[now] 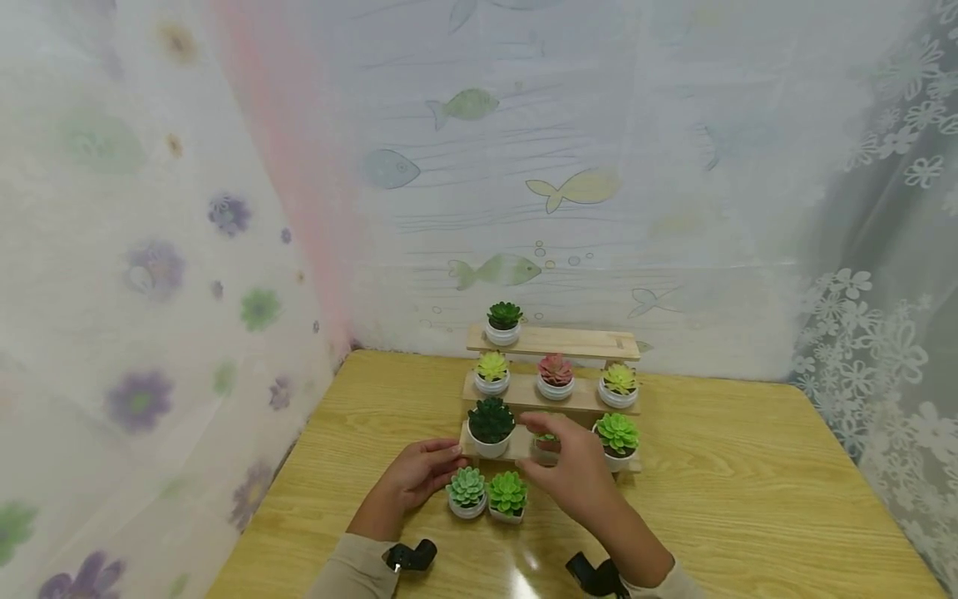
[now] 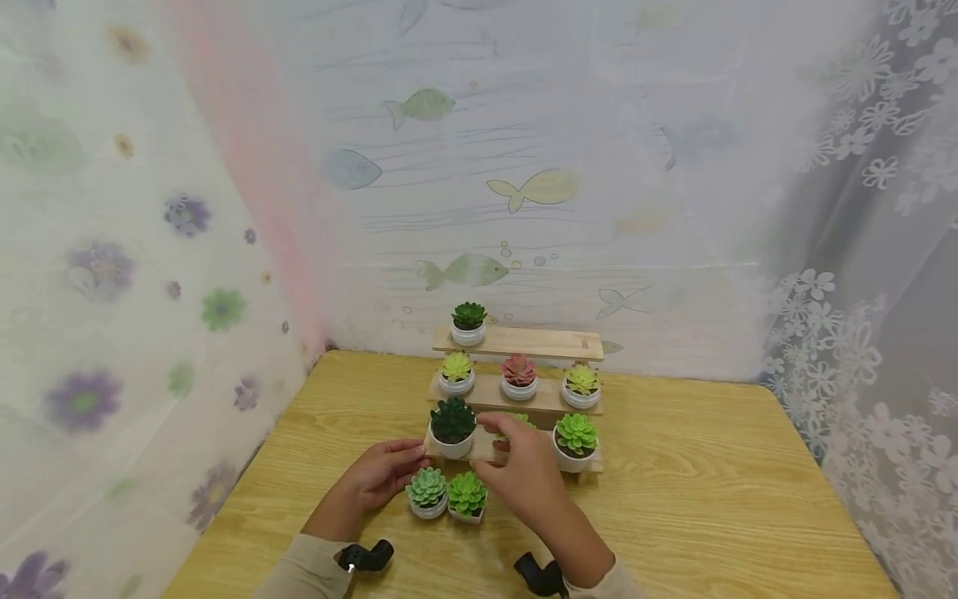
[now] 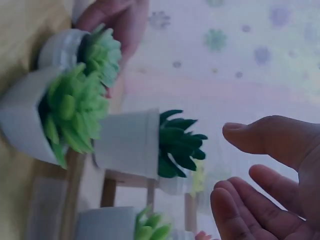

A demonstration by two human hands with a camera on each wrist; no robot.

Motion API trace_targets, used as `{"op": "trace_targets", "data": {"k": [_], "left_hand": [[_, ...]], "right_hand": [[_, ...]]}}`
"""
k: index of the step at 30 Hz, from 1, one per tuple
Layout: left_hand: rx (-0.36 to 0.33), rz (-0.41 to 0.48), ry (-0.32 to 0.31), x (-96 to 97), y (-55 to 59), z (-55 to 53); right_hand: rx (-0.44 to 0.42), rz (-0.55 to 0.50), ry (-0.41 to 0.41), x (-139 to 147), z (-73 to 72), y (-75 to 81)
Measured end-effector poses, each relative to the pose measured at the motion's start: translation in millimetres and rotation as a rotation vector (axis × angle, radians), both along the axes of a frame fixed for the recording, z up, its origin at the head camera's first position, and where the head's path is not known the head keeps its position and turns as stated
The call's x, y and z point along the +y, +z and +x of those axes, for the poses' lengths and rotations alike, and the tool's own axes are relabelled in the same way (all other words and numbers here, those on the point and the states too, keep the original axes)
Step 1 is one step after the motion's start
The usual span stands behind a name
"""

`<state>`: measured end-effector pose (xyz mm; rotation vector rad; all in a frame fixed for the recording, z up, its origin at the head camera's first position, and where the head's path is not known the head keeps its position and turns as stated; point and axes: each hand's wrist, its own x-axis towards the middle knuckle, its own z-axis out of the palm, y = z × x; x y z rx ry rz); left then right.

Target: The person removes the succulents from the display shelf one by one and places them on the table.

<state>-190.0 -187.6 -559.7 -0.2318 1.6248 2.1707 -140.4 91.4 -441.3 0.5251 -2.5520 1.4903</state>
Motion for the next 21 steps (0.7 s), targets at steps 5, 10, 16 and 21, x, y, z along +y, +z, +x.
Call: {"op": "trace_targets", "data": {"k": [5,10,16,21], "left_hand": [[0.007,0.001,-0.007,-0.2,0.2,0.0],[0.005,0.001,-0.002,1.1,-0.5,-0.5],[0.009,0.003,0.002,1.0,0.1,0.5],[0.005,0.013,0.003,0.9,0.3,-0.1]], "right_hand": [[0.076,0.014,-0.042,-5,-15.2,13.7],[0.148,0.051,-0.054,-7,-29.8,21.9],[0.139,0.068,-0.051,-10,-43.6,30.3],[0.081,0.054,-0.044,-11,-55.7,34.6]]}}
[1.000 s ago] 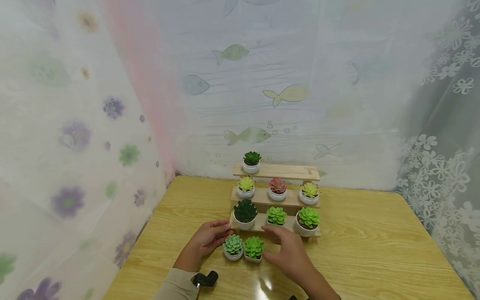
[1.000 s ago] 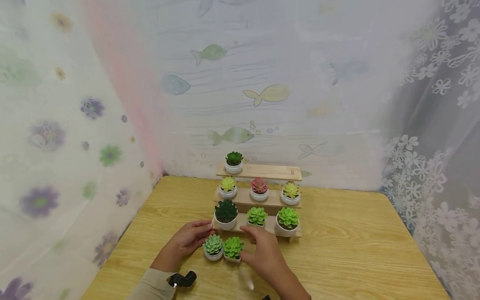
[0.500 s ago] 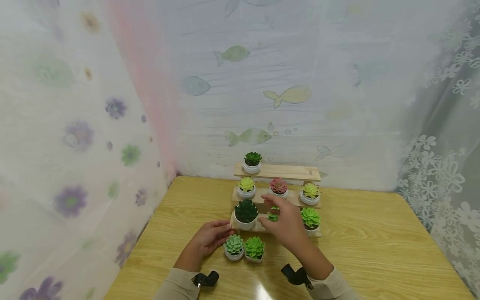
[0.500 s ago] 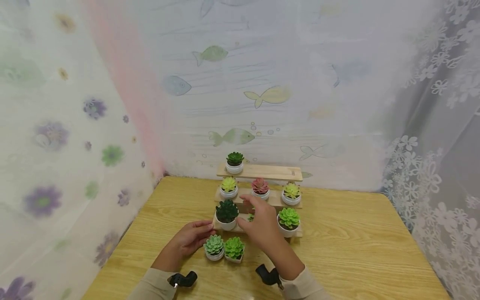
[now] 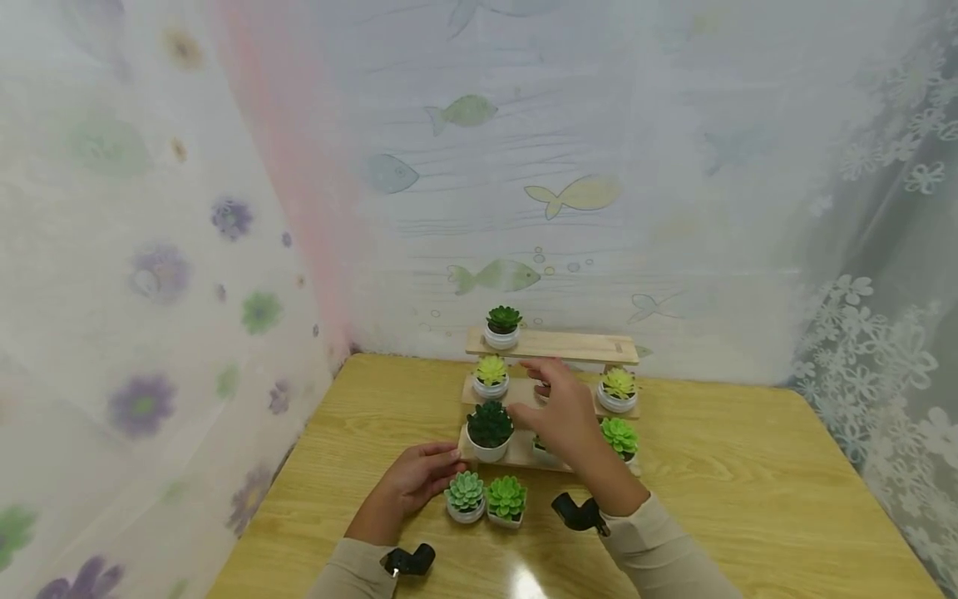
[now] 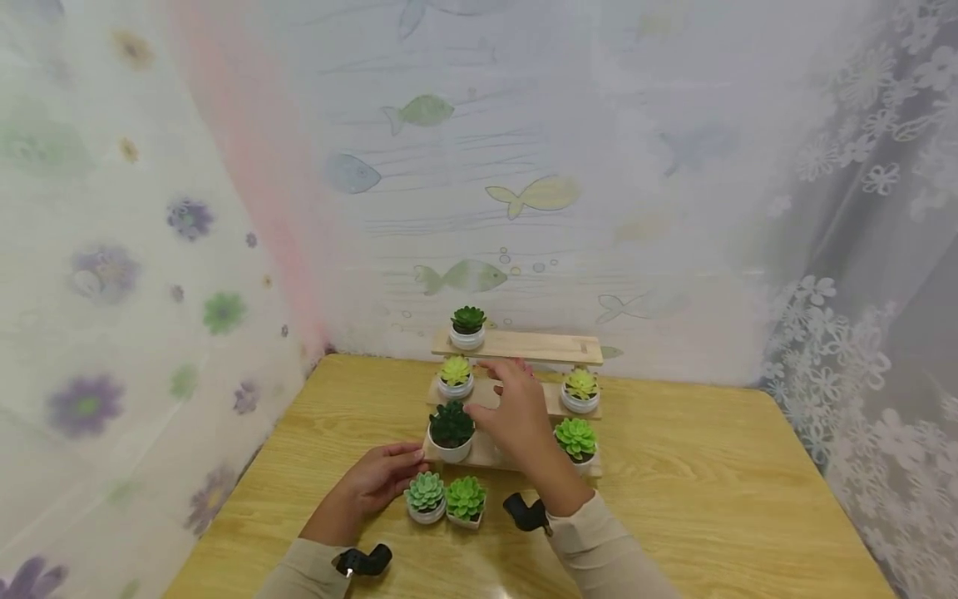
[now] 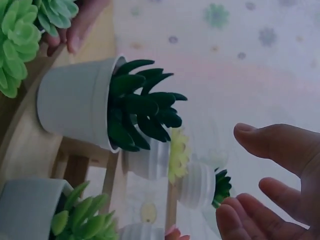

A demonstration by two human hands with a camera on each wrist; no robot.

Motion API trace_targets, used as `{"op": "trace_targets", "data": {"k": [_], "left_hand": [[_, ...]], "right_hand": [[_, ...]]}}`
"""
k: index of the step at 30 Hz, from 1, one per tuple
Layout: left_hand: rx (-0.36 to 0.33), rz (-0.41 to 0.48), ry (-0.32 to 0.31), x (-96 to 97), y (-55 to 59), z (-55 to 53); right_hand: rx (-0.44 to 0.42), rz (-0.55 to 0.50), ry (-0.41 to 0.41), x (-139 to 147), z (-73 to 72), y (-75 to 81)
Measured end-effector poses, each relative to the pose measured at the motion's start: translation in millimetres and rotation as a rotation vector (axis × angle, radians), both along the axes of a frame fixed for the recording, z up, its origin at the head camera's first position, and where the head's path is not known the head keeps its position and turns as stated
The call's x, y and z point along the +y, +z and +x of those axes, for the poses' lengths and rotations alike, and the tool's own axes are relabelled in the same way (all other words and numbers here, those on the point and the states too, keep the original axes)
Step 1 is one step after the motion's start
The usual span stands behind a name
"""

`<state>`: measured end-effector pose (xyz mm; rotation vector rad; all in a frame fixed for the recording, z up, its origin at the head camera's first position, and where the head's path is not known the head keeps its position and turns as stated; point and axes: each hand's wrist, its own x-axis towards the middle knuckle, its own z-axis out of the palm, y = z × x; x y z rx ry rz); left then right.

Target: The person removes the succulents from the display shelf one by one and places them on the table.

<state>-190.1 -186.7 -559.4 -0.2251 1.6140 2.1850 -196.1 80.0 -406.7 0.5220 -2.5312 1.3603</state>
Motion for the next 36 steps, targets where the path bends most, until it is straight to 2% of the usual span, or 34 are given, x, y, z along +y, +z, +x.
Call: {"op": "trace_targets", "data": {"k": [13,22,29,36], "left_hand": [[0.003,0.003,0.007,0.3,-3.0,0.7],[-0.001,0.022,0.002,2.0,-5.4,1.7],[0.019,-0.004,-0.001,1.6,-3.0,1.3],[0.016,-0.014,0.012,0.2,-5.8,2.2]], "right_hand": [[-0.018,0.063,-0.054,-7,-36.1,10.7],[-0.082,0.052,-0.072,-8,-59.3,15.3],[-0.095,0.08,-0.094,-14,-78.5,20.9],[-0.137,0.04,-0.099,-20,-91.5,22.5]]}}
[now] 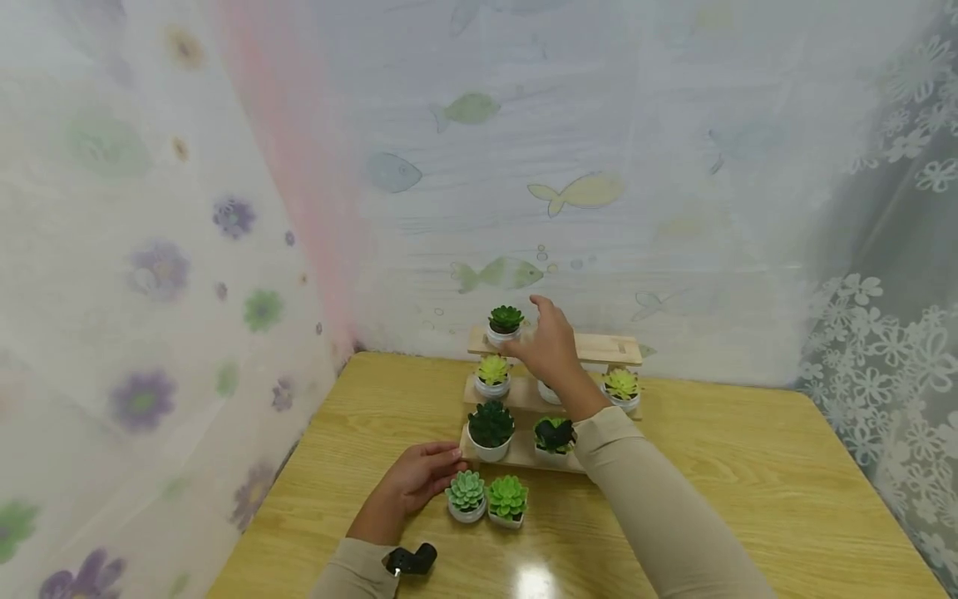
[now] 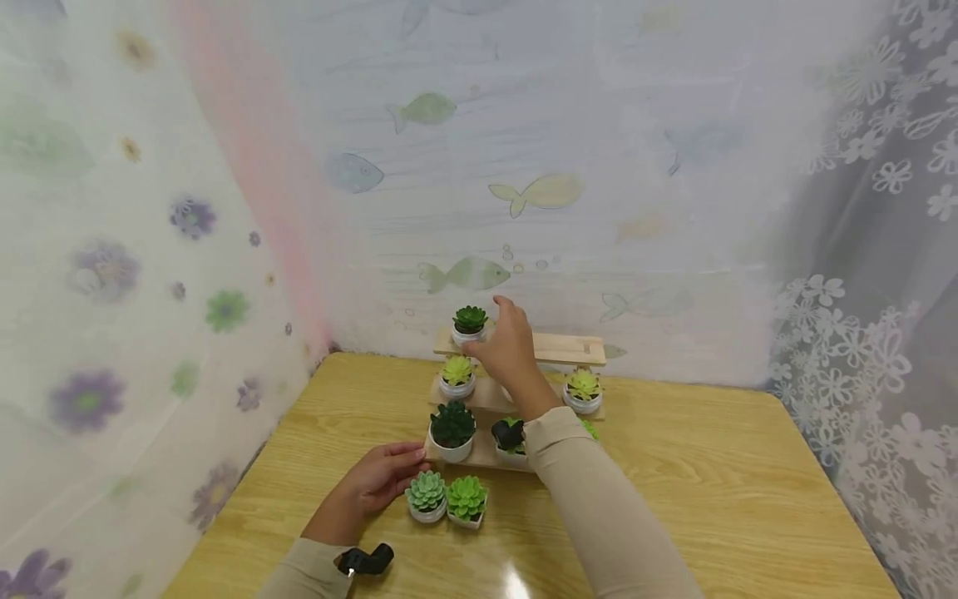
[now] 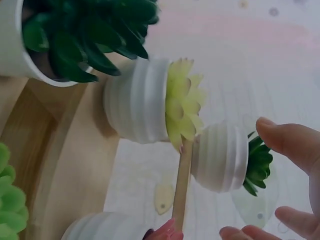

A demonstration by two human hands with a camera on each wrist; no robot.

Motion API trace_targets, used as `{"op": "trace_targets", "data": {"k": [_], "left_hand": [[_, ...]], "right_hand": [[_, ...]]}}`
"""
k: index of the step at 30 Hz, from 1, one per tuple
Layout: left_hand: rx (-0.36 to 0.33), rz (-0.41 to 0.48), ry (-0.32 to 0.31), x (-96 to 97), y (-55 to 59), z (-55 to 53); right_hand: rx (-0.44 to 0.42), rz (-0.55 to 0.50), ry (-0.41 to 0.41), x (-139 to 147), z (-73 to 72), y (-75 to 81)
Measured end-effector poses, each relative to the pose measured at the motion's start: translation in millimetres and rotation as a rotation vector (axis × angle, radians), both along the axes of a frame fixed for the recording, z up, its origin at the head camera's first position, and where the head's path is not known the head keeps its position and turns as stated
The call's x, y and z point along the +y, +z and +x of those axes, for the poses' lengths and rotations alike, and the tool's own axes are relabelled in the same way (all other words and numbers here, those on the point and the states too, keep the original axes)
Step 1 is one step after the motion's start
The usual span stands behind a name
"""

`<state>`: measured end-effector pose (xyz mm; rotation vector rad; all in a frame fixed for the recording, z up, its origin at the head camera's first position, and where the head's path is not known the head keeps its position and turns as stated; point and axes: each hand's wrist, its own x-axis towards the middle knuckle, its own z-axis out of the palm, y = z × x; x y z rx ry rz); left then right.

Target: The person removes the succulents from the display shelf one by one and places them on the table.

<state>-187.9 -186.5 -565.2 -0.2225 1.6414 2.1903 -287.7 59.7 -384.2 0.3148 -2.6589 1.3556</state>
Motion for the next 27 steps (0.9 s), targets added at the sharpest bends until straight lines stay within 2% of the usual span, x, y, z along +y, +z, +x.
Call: {"op": "trace_targets", "data": {"k": [6,14,27], "left_hand": [[0.001,-0.009,0.009,-0.7,-2.6,1.1],[0.013,-0.019,0.001,-1.5,-0.3,1.2],[0.015,-0.001,-0.01,0.2,-0.5,-1.1]], "right_hand": [[-0.038,-0.026,-0.025,-4,-9.9,-2.5],[-0.067,-0.002,-0.018,-8,-20.4,-5.7],[-0.086,0.031,0.001,-17,-24.3,-7.3]]}}
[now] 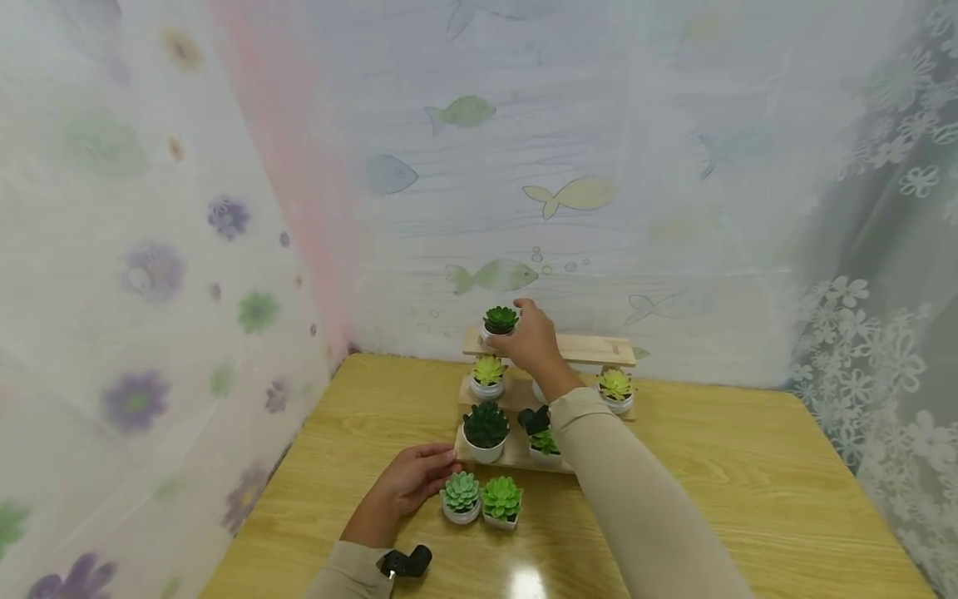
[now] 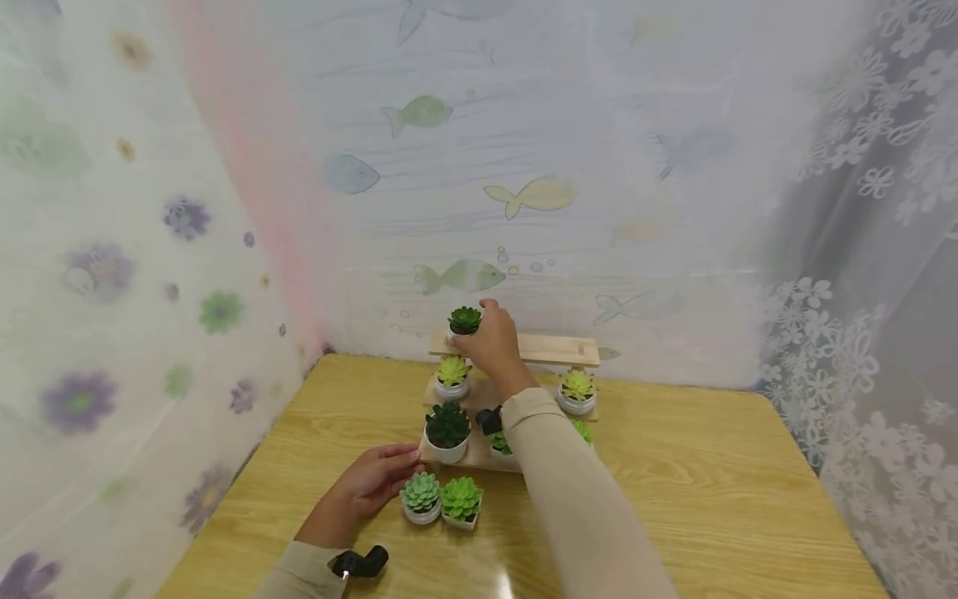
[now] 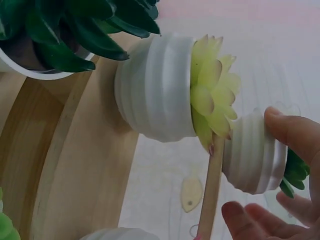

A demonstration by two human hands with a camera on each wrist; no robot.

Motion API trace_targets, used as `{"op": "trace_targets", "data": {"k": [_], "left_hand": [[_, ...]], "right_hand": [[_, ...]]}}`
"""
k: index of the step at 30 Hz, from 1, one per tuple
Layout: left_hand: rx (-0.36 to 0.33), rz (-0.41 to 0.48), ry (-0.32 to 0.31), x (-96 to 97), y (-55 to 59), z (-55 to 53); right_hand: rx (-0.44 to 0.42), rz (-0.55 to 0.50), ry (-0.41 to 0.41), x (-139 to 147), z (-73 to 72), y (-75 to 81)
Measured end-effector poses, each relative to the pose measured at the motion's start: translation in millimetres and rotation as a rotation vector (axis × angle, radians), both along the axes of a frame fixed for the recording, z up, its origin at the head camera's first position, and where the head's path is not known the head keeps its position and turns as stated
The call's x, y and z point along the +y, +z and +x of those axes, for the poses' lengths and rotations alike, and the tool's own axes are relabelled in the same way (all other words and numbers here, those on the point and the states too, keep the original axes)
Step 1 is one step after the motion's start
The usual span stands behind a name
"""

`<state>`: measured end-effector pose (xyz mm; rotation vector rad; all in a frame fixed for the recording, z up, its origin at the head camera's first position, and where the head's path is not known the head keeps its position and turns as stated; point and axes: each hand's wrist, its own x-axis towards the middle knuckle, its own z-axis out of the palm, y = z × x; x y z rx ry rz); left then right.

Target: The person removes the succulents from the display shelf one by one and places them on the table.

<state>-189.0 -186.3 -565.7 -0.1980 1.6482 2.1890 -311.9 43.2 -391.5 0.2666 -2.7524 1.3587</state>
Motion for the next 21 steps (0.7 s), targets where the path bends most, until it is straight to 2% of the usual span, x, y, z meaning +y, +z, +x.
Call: {"op": "trace_targets", "data": {"k": [6,21], "left_hand": [[0.001,-0.01,-0.005,-0.4,-0.7,0.1],[0.021,0.014,-0.053,-17.5,-12.5,-37.5]], "right_hand": [[0.003,-0.007,0.009,0,2.1,-3.5],[0.071,0.007,-0.048,-14,-18.6,-6.1]]}}
